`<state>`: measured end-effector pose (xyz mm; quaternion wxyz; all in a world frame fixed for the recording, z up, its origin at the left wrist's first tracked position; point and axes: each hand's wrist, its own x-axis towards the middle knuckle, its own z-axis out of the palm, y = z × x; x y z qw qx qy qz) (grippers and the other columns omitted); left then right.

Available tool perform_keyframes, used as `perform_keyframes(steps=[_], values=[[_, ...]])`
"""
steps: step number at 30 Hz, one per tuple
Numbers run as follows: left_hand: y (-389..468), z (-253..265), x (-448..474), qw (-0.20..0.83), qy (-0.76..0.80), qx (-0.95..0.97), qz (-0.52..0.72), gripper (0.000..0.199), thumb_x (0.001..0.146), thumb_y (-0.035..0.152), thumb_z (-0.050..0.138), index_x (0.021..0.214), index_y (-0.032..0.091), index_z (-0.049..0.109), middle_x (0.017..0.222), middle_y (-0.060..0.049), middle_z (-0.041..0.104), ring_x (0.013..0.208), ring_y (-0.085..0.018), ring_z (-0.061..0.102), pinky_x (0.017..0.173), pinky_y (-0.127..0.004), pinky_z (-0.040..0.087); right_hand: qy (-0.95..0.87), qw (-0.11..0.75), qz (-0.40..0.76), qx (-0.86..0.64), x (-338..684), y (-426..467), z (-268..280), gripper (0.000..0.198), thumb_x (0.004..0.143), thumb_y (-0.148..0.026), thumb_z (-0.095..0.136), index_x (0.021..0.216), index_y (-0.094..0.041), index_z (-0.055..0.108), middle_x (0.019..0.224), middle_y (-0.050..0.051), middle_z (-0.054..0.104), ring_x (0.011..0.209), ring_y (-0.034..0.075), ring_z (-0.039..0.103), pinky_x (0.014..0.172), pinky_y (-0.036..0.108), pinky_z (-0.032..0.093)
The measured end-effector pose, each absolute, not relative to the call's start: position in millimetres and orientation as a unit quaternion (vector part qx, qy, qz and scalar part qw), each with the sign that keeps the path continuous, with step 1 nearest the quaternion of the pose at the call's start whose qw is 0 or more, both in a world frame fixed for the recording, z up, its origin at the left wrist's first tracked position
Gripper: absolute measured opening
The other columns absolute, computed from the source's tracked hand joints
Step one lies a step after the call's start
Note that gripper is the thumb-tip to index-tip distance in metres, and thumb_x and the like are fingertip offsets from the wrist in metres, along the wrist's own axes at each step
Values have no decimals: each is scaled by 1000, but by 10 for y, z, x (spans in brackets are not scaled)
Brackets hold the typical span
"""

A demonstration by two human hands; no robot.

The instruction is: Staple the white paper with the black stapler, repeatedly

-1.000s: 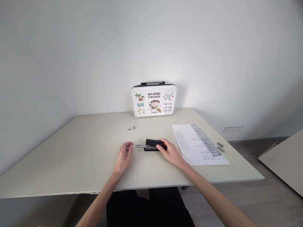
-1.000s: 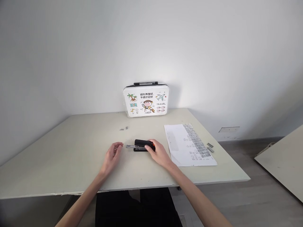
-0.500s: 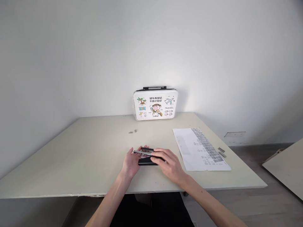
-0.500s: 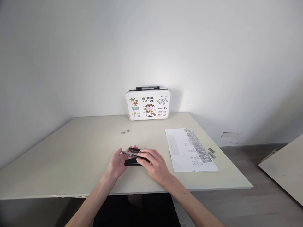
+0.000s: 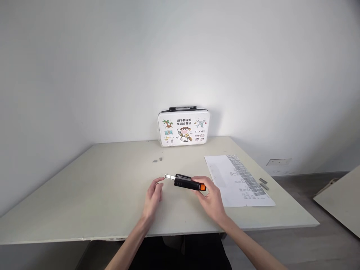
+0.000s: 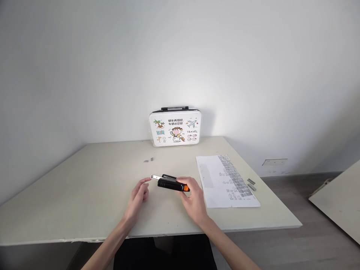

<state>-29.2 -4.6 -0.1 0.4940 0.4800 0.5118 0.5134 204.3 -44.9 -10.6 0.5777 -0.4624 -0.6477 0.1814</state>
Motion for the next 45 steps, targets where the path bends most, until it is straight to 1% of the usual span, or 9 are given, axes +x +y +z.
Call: perform_keyframes(steps=[4, 8, 15, 25, 28, 34, 39, 42, 45], values=[[-131, -23, -244, 299, 545, 660, 422, 44, 92, 38, 54, 132, 22, 67, 69, 5, 42, 56, -14, 42, 58, -27, 38, -616, 559, 254, -493, 1966, -409, -112, 21, 97, -38, 66, 114, -26, 69, 114, 8, 75, 103, 26, 71, 77, 35, 59], [-128, -96, -229, 198, 501, 757, 370, 46, 91, 34, 53, 132, 21, 68, 87, -3, 59, 64, -17, 52, 62, -30, 42, -620, 550, 259, -496, 1890, -302, -172, 23, 94, -40, 68, 111, -24, 70, 110, 7, 77, 99, 25, 71, 83, 35, 56], [66, -64, -401, 335, 555, 621, 440, 38, 88, 43, 56, 115, 19, 65, 65, 9, 33, 54, -14, 38, 57, -26, 35, -625, 522, 259, -519, 1726, 388, -369, 26, 88, -39, 71, 109, -25, 69, 105, 4, 78, 97, 27, 72, 88, 39, 54], [52, -92, -428, 402, 541, 572, 467, 33, 84, 46, 62, 104, 20, 63, 62, 9, 38, 54, -13, 34, 52, -24, 26, -702, 442, 220, -513, 1117, 1459, -351, 33, 84, -28, 79, 116, -25, 71, 110, 8, 71, 107, 27, 65, 97, 41, 50], [32, -81, -433, 427, 532, 545, 487, 31, 82, 44, 69, 101, 20, 65, 61, 8, 39, 55, -12, 34, 52, -24, 25, -708, 424, 201, -527, 962, 1502, -299, 33, 87, -26, 78, 118, -23, 70, 108, 10, 69, 107, 29, 64, 98, 46, 49], [17, 8, -525, 526, 490, 432, 545, 30, 85, 46, 73, 98, 19, 67, 60, 9, 37, 50, -10, 31, 47, -24, 22, -739, 442, 149, -486, 968, 1055, -33, 36, 99, -26, 62, 134, -20, 57, 133, 17, 57, 124, 32, 55, 107, 52, 45], [101, 126, -576, 648, 428, 284, 562, 26, 99, 36, 55, 100, 13, 67, 72, -2, 54, 56, -12, 51, 52, -24, 44, -830, 409, 149, -348, 1177, 412, 188, 28, 100, -29, 62, 128, -28, 59, 128, 6, 62, 120, 19, 61, 104, 33, 51], [102, 167, -480, 699, 397, 228, 550, 34, 104, 33, 44, 104, 10, 69, 86, -12, 64, 76, -20, 66, 68, -31, 56, -860, 371, 144, -318, 1257, 206, 217, 37, 95, -30, 72, 130, -27, 60, 136, 9, 58, 124, 24, 58, 107, 41, 50], [68, 186, -340, 748, 356, 190, 527, 40, 106, 37, 43, 104, 8, 71, 80, -10, 61, 75, -21, 65, 69, -32, 57, -859, 349, 137, -348, 1287, 156, 184, 39, 88, -31, 80, 123, -24, 67, 145, 12, 52, 130, 30, 53, 109, 50, 48]])
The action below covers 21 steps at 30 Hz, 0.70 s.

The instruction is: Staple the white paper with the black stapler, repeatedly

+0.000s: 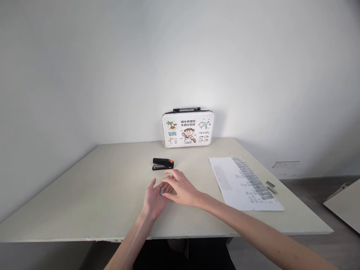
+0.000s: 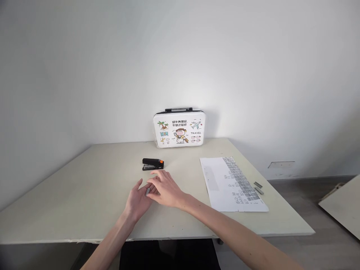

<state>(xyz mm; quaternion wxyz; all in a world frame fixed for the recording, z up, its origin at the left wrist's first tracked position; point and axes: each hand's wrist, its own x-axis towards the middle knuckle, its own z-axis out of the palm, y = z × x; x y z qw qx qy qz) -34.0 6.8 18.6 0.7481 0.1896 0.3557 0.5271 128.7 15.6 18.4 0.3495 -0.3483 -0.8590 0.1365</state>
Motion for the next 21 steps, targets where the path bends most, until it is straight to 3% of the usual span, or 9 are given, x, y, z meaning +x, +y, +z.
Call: perform_keyframes(steps=[5, 9, 13, 16, 21], values=[[32, 189, -163, 751, 361, 256, 491, 48, 104, 50, 44, 95, 13, 74, 75, -8, 58, 72, -23, 62, 71, -36, 56, -833, 368, 145, -387, 1322, 107, 95, 19, 86, -28, 82, 104, -24, 74, 141, 10, 57, 137, 32, 48, 113, 53, 46], [13, 133, -74, 718, 379, 367, 454, 56, 100, 60, 42, 108, 15, 75, 100, -17, 69, 100, -32, 69, 88, -45, 57, -822, 389, 146, -390, 1455, -13, 38, 15, 88, -27, 80, 102, -27, 75, 139, 8, 61, 135, 31, 51, 112, 53, 47], [-13, 54, -177, 698, 392, 396, 450, 48, 95, 58, 56, 113, 17, 73, 117, -19, 72, 112, -34, 69, 97, -49, 55, -803, 401, 118, -424, 1947, -69, -45, 17, 94, -36, 74, 109, -29, 74, 136, 8, 64, 131, 31, 56, 111, 54, 46], [-43, 43, -489, 617, 437, 461, 465, 42, 90, 56, 69, 107, 18, 73, 115, -16, 74, 105, -31, 71, 98, -45, 55, -768, 394, 71, -499, 2682, -28, -157, 17, 98, -42, 66, 105, -28, 74, 133, 9, 66, 127, 30, 60, 111, 51, 45], [-92, 93, -1158, 463, 497, 623, 389, 46, 91, 64, 67, 106, 21, 72, 100, -9, 74, 88, -24, 70, 89, -39, 56, -639, 372, -40, -672, 4159, 48, -378, 38, 97, -54, 55, 114, -24, 71, 129, 11, 68, 123, 29, 62, 108, 44, 45]])
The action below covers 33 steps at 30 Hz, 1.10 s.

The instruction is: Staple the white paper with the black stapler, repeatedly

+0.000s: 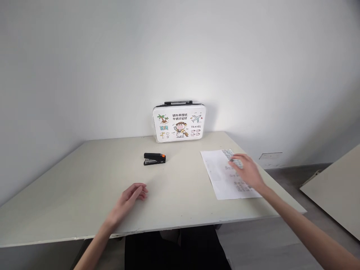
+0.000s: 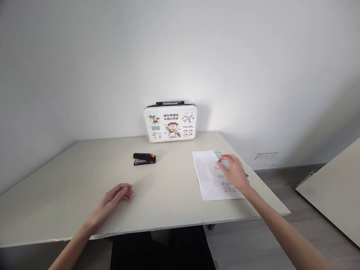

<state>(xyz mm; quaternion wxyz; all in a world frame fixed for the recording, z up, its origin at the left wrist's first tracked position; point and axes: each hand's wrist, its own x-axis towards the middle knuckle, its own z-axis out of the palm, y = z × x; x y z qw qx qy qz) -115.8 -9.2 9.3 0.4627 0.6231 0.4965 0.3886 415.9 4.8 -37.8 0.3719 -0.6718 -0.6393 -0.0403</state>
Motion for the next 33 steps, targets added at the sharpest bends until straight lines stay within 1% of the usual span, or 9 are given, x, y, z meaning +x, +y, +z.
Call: perform_keyframes(steps=[2, 4, 9, 13, 17, 23, 28, 31, 33], values=[[-107, 101, -1306, 437, 503, 634, 392, 46, 94, 65, 63, 107, 22, 72, 100, -8, 74, 88, -24, 70, 88, -38, 56, -598, 374, -59, -706, 4601, 39, -463, 43, 97, -55, 51, 113, -20, 70, 126, 15, 68, 123, 32, 61, 108, 48, 45], [-122, 103, -1353, 418, 511, 633, 406, 47, 94, 66, 60, 106, 22, 72, 98, -7, 73, 87, -24, 69, 88, -38, 56, -574, 362, -66, -732, 4895, 23, -562, 44, 94, -56, 50, 106, -19, 71, 120, 17, 69, 123, 35, 60, 106, 50, 45], [-163, 116, -1277, 378, 518, 664, 385, 50, 90, 70, 62, 102, 23, 73, 91, -7, 74, 84, -25, 69, 83, -37, 56, -550, 319, -56, -769, 5163, 43, -850, 44, 86, -57, 54, 95, -20, 75, 113, 19, 71, 115, 38, 65, 97, 50, 50], [-182, 105, -1271, 362, 521, 671, 383, 47, 91, 69, 61, 101, 24, 74, 89, -7, 74, 83, -25, 69, 82, -36, 56, -544, 303, -51, -780, 5190, 75, -975, 46, 84, -57, 54, 98, -20, 77, 116, 19, 72, 109, 38, 67, 93, 51, 52], [-183, 77, -1286, 353, 525, 676, 379, 47, 92, 68, 60, 101, 24, 74, 89, -6, 74, 83, -24, 69, 81, -35, 56, -553, 309, -48, -772, 5181, 26, -970, 48, 86, -58, 54, 103, -20, 77, 120, 18, 73, 112, 37, 68, 96, 49, 52], [-192, 73, -1295, 344, 530, 684, 365, 45, 94, 65, 58, 102, 24, 74, 91, -6, 74, 84, -23, 69, 81, -34, 55, -547, 344, -59, -761, 4956, -182, -801, 49, 96, -55, 45, 121, -21, 70, 127, 15, 71, 116, 34, 68, 97, 47, 52], [-193, 81, -1201, 337, 547, 670, 372, 41, 89, 63, 65, 98, 24, 75, 89, -6, 75, 82, -25, 69, 79, -34, 55, -609, 396, 27, -686, 4268, -321, -533, 41, 100, -54, 46, 120, -25, 68, 129, 11, 71, 117, 31, 68, 89, 41, 56], [-130, 63, -900, 367, 521, 678, 365, 38, 87, 59, 69, 103, 26, 77, 106, -8, 77, 89, -26, 70, 86, -37, 57, -649, 391, 86, -647, 3772, -355, -449, 38, 101, -53, 46, 121, -28, 66, 133, 11, 70, 122, 32, 66, 87, 42, 58], [-19, 22, -583, 415, 471, 689, 362, 42, 87, 57, 71, 117, 28, 75, 130, -9, 72, 108, -29, 70, 100, -42, 54, -673, 385, 115, -620, 3502, -365, -452, 36, 102, -50, 45, 123, -29, 65, 136, 10, 68, 125, 32, 65, 95, 46, 57]])
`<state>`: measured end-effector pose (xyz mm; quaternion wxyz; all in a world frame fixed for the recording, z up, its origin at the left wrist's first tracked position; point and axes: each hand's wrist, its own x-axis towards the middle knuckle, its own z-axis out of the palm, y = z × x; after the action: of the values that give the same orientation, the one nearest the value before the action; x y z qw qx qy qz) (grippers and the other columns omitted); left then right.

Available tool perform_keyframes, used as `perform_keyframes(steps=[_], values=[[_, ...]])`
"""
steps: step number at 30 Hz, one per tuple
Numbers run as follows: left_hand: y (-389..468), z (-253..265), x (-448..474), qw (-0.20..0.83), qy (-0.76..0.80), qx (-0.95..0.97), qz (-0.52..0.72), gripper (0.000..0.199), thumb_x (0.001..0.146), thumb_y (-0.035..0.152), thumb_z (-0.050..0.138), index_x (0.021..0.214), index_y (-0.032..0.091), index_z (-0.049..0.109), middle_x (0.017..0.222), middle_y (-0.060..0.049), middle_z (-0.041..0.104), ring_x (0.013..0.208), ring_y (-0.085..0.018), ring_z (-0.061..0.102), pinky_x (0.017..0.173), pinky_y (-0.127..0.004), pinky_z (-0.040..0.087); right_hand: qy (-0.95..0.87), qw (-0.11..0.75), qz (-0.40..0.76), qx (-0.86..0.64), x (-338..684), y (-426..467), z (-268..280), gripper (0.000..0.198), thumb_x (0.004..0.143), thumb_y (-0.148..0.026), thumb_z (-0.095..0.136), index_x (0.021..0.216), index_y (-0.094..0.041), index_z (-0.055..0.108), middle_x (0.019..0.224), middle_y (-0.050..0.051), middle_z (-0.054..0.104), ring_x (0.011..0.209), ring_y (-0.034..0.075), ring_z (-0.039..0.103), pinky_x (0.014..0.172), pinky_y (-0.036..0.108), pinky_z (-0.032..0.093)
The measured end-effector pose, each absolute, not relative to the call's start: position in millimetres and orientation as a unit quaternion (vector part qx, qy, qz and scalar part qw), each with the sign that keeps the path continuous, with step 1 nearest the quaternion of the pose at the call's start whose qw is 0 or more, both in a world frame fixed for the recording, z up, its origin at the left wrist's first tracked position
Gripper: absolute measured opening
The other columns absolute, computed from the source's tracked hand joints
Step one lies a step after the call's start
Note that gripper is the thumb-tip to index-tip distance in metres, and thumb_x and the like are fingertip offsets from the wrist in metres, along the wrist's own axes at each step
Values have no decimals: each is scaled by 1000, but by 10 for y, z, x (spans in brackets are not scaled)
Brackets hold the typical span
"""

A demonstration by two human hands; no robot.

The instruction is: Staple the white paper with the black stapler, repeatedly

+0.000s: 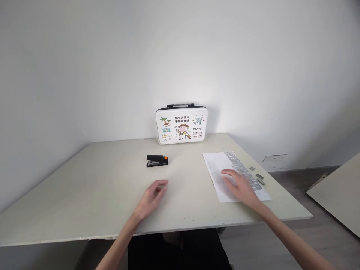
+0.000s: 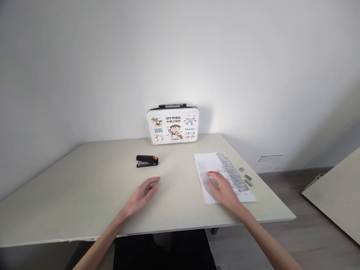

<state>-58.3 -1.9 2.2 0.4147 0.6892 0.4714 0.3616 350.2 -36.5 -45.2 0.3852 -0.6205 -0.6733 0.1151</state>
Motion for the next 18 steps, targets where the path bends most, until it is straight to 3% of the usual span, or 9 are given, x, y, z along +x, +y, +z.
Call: perform_keyframes(steps=[4, 7, 10, 14, 18], values=[[406, -123, 122, 501, 429, 657, 366, 64, 84, 58, 77, 140, 30, 65, 161, -9, 48, 139, -35, 56, 116, -45, 43, -709, 370, 131, -587, 3201, -376, -526, 31, 104, -45, 46, 126, -31, 62, 142, 7, 64, 131, 29, 62, 108, 49, 53], [814, -222, 480, 503, 438, 632, 394, 81, 80, 59, 81, 150, 27, 54, 171, -12, 31, 151, -37, 41, 122, -46, 35, -721, 356, 108, -585, 3148, -383, -555, 29, 104, -43, 48, 126, -31, 62, 144, 8, 61, 133, 29, 60, 108, 50, 53], [1142, -281, 583, 500, 463, 590, 433, 90, 86, 62, 75, 159, 24, 38, 176, -14, 11, 157, -37, 29, 125, -47, 29, -726, 345, 101, -586, 3149, -391, -542, 29, 104, -43, 48, 127, -31, 61, 145, 9, 60, 134, 30, 59, 106, 51, 54], [1315, -340, 443, 506, 475, 545, 470, 85, 94, 57, 69, 162, 23, 32, 172, -17, 25, 159, -31, 26, 126, -42, 29, -727, 340, 106, -586, 3149, -397, -516, 29, 106, -42, 45, 128, -30, 59, 145, 10, 59, 135, 31, 57, 107, 53, 53], [1350, -383, 224, 516, 467, 514, 502, 77, 94, 53, 70, 158, 22, 40, 167, -18, 34, 148, -33, 47, 122, -41, 39, -727, 342, 103, -586, 3142, -392, -508, 29, 106, -40, 45, 128, -29, 59, 145, 11, 59, 136, 31, 56, 109, 53, 52]])
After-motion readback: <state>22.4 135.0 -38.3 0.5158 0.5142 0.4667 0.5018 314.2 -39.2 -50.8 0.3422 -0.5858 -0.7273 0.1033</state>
